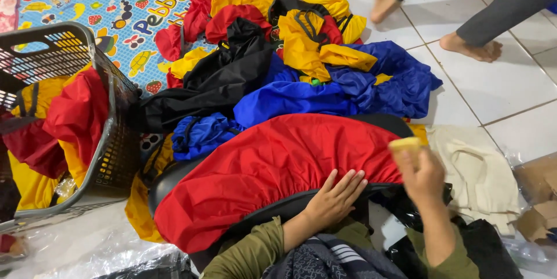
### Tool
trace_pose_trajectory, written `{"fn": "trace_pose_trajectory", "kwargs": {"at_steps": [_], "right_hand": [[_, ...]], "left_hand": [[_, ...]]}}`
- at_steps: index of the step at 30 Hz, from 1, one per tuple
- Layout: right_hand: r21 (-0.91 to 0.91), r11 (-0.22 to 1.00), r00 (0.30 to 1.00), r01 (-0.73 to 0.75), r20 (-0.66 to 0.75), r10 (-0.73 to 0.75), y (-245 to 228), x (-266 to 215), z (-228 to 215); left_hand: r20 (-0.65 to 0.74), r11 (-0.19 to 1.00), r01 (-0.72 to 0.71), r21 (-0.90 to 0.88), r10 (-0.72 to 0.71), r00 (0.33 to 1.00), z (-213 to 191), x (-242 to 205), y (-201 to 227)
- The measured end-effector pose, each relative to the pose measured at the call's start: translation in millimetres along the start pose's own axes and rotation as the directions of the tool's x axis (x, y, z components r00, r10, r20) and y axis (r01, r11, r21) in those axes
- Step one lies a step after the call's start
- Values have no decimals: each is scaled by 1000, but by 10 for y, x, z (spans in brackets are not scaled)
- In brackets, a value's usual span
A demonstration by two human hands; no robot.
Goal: Folding a red fabric cover and placing it into a clear plastic bag followed by a black shipping bag.
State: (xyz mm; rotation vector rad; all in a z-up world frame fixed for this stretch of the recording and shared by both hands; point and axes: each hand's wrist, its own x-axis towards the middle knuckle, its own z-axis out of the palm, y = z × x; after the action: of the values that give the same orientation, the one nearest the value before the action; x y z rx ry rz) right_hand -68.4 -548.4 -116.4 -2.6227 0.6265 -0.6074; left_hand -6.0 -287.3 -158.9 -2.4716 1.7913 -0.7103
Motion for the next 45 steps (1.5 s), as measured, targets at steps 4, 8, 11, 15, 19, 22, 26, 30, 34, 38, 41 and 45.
{"fn": "trace_pose_trajectory", "kwargs": {"at_steps": [4, 8, 11, 15, 19, 22, 26, 30, 34, 38, 41, 45], "right_hand": [[-5, 926, 871, 379, 341, -354, -163, -139, 217], [-446, 885, 989, 133, 1, -148, 706, 22, 338], [-399, 916, 975, 30, -188, -115, 611, 98, 247], [61, 984, 928, 165, 329, -176, -501, -110, 149], [44, 840, 799, 541, 284, -530, -209, -45, 539], [-377, 874, 944, 307, 0, -331, 406, 274, 574], [-421, 904, 970, 71, -184, -162, 278, 341, 548], [106, 898, 871, 427, 217, -440, -819, -122, 525], [-105, 833, 836, 544, 159, -526, -271, 162, 833], [-396, 889, 954, 232, -87, -287, 338, 624, 787], [-244, 952, 957, 187, -172, -232, -45, 515, 694], [241, 792, 783, 562, 155, -603, -649, -119, 913]], "left_hand": [[-34, 982, -7, -188, 1, 999, 259, -64, 96], [68, 992, -9, -126, 18, 998, 165, -45, 64], [64, 998, 0, -57, 4, 998, 59, -76, 32], [50, 993, 68, -94, -64, 997, 3, -201, 34], [140, 983, 27, -184, -1, 990, 367, -321, 85], [124, 873, 113, -474, -61, 990, 187, -263, 42], [122, 871, 107, -479, -54, 991, 188, -246, -8], [96, 901, 64, -430, -25, 995, 544, -363, 110], [127, 910, 67, -410, -16, 992, 208, -259, -9], [171, 907, 79, -414, -8, 985, 134, -245, -60], [171, 906, 79, -416, -8, 985, 104, -213, -86], [229, 895, 88, -437, 16, 973, 702, -447, 172]]}}
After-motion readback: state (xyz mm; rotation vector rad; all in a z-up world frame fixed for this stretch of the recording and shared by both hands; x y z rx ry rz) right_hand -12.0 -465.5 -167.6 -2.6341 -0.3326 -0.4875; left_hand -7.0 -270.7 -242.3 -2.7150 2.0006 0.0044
